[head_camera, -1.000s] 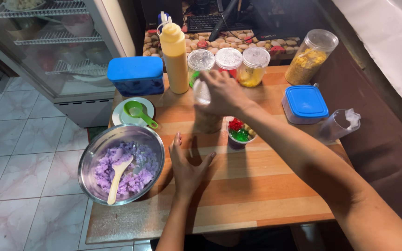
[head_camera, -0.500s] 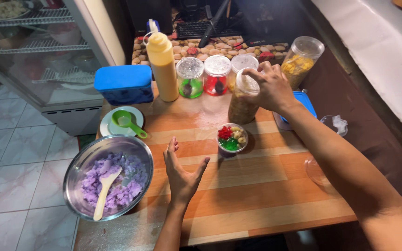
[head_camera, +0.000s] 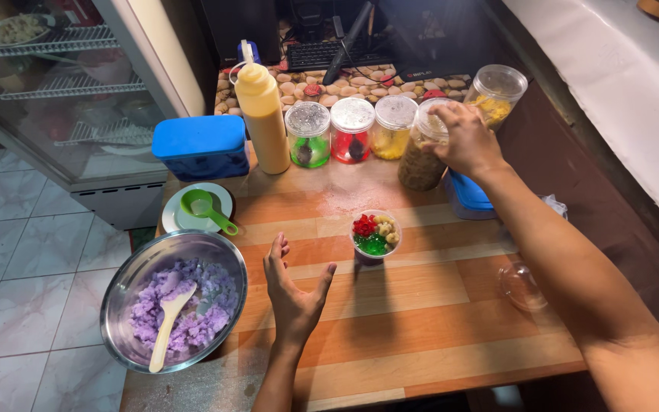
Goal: The person scoops purple shaved ice into a clear plastic cup using a wooden spoon. They then add green jelly, red jelly, and yellow beans from separate containers into the cup, layering the ingredients.
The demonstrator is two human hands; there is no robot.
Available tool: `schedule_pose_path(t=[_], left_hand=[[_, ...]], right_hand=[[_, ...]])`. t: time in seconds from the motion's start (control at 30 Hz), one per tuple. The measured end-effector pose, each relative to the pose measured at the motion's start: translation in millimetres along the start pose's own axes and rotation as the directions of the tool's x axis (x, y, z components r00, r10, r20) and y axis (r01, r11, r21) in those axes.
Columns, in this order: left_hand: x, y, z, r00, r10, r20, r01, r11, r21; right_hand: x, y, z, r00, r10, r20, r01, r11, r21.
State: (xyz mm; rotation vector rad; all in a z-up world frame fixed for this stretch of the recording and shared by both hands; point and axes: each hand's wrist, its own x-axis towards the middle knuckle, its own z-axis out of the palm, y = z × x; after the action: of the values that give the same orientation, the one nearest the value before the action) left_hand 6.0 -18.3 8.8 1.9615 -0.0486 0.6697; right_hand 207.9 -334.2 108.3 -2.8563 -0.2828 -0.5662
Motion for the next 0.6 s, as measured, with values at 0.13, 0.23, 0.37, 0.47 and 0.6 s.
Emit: schedule_pose_path(t=[0.13, 0.23, 0.37, 0.47, 0.6], left_hand=[[0.3, -1.4, -6.0, 1.0, -0.018, 0.002, 0.018, 1.0, 0.006], [0.5, -3.4, -9.9, 1.0, -0.022, 0.005, 0.022, 1.0, 0.004], [2.3, -5.5, -10.8, 1.0, -0.01, 0.004, 0.01, 1.0, -0.021], [3.3, -5.2, -11.3, 1.0, -0.024, 0.017, 0.025, 0.998, -0.053], [6.2, -4.5, -10.5, 0.999, -0.017, 0.032, 0.02, 0.997, -0.076]], right_hand=[[7.4, 7.4, 4.0, 0.998, -0.026, -0.054, 0.026, 1.0, 0.013], [12.1, 12.3, 8.4, 0.998, 0.015, -0.064, -0.021, 0.995, -0.097], [18.0, 22.4, 16.5, 0.988, -0.049, -0.144, 0.041, 0.998, -0.057], [22.8, 31.3, 21.0, 0.985, -0.06, -0.159, 0.053, 0.997, -0.048], [30.2, 39.0, 23.9, 0.99, -0.004, -0.144, 0.003, 1.0, -0.011]])
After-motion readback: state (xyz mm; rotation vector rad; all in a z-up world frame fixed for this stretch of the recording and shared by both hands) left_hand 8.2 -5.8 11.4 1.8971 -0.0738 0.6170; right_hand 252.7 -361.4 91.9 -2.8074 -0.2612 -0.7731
